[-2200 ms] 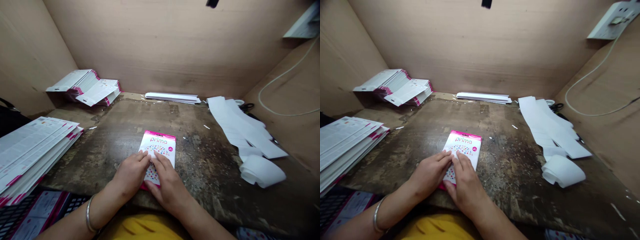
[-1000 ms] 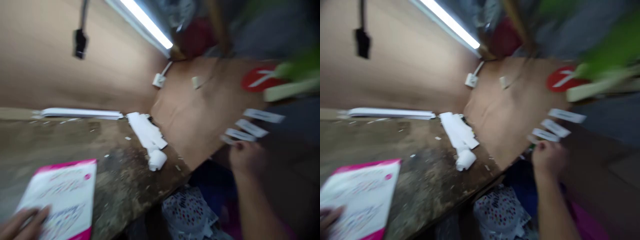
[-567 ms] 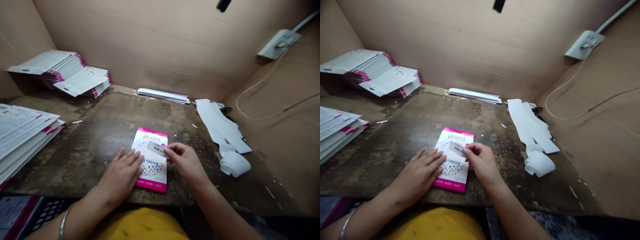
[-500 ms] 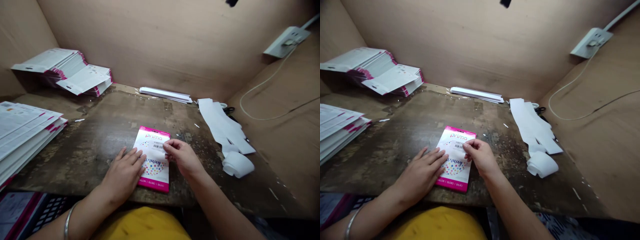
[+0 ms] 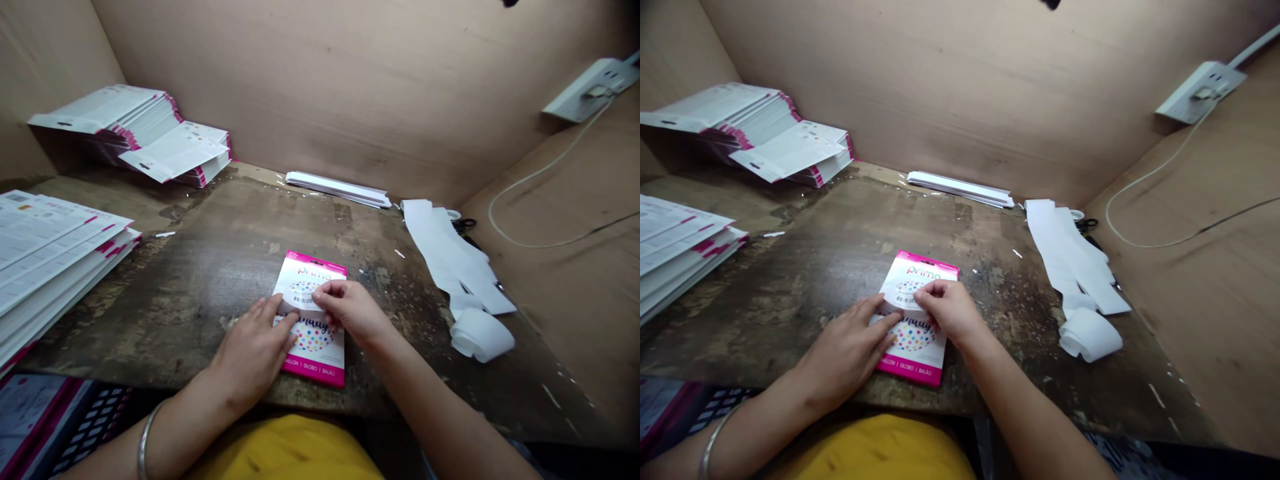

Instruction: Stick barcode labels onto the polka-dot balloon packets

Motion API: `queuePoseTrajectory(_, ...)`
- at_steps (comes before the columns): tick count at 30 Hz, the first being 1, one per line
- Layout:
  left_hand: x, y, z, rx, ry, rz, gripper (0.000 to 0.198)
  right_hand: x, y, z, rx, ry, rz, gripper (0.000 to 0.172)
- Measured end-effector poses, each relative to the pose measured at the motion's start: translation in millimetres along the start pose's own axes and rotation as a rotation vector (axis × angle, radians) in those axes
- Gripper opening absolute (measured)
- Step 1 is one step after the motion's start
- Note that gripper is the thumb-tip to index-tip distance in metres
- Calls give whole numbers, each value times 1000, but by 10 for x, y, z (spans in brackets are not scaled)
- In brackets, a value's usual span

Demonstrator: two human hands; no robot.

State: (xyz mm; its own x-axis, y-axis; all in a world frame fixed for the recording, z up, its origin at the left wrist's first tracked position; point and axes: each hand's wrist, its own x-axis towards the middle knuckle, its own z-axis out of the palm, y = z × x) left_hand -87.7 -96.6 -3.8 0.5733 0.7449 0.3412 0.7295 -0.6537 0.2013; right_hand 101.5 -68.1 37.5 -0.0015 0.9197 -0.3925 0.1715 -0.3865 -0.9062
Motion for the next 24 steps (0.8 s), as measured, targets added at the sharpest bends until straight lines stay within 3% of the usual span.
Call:
queuePoseTrajectory(5,1,0,-25,0,6,16,33,-32,56,-1,-261,136,-35,13)
queuePoseTrajectory(14,14,-6,-30,6,10,59,32,-27,127,14,-573,267,-123,12)
queuePoseTrajectory(20,12,-8,-31,15,35,95,32,-66,83,71,-666,335,-175,9)
queuePoseTrajectory(24,28,-7,-41,16,31,104,32,-71,138,86,-604,354,-189,12)
